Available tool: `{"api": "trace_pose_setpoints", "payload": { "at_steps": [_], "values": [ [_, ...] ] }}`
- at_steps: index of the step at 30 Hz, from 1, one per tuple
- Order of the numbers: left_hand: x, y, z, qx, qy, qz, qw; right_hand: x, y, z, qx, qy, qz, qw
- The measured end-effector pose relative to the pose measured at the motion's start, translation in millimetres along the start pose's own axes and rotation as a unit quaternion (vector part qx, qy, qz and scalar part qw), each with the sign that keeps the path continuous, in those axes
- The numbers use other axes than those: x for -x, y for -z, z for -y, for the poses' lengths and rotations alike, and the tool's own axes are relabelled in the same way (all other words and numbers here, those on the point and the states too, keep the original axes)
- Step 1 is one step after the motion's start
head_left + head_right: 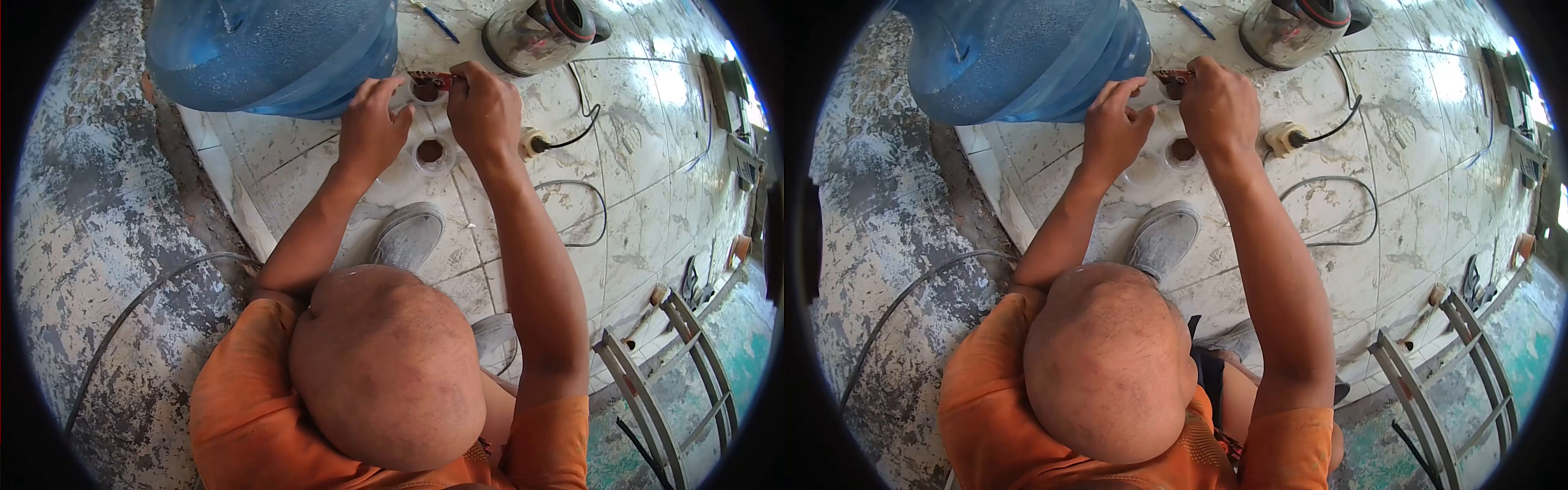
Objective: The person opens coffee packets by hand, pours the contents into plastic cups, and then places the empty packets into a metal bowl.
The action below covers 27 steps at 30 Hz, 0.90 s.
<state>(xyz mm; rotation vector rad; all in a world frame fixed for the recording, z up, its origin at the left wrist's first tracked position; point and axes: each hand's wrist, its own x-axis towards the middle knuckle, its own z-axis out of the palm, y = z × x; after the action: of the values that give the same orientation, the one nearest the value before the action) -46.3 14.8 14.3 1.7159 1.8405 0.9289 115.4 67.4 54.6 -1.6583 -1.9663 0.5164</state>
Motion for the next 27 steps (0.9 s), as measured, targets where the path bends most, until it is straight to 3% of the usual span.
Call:
{"api": "trace_pose_setpoints", "payload": {
  "at_steps": [8,10,13,17,21,25,27],
  "values": [
    [2.5,-6.0,1.2,-0.002,-0.032,0.001,0.999,-7.1,-21.8,0.7,0.117,0.021,0.093,0.988],
    [2.9,-9.3,0.9,0.005,-0.044,-0.002,0.999,-6.2,-33.7,-2.4,0.146,0.097,0.107,0.979],
    [3.8,-9.3,0.5,0.0,-0.036,0.004,0.999,-7.9,-43.8,-3.0,0.162,0.085,0.169,0.969],
    [6.2,-8.5,4.9,0.003,-0.03,0.015,0.999,-7.2,-44.0,-7.2,0.185,0.084,0.174,0.963],
    [7.1,-3.9,0.9,0.01,-0.033,0.02,0.999,15.2,-1.9,12.0,0.172,0.046,0.116,0.977],
    [9.8,0.7,-0.8,0.012,-0.038,0.005,0.999,82.9,76.0,6.4,0.084,-0.007,0.184,0.979],
    [11.0,5.2,-3.2,0.035,-0.033,0.005,0.999,133.6,130.4,-7.9,0.093,-0.045,0.277,0.955]
  ]
}}
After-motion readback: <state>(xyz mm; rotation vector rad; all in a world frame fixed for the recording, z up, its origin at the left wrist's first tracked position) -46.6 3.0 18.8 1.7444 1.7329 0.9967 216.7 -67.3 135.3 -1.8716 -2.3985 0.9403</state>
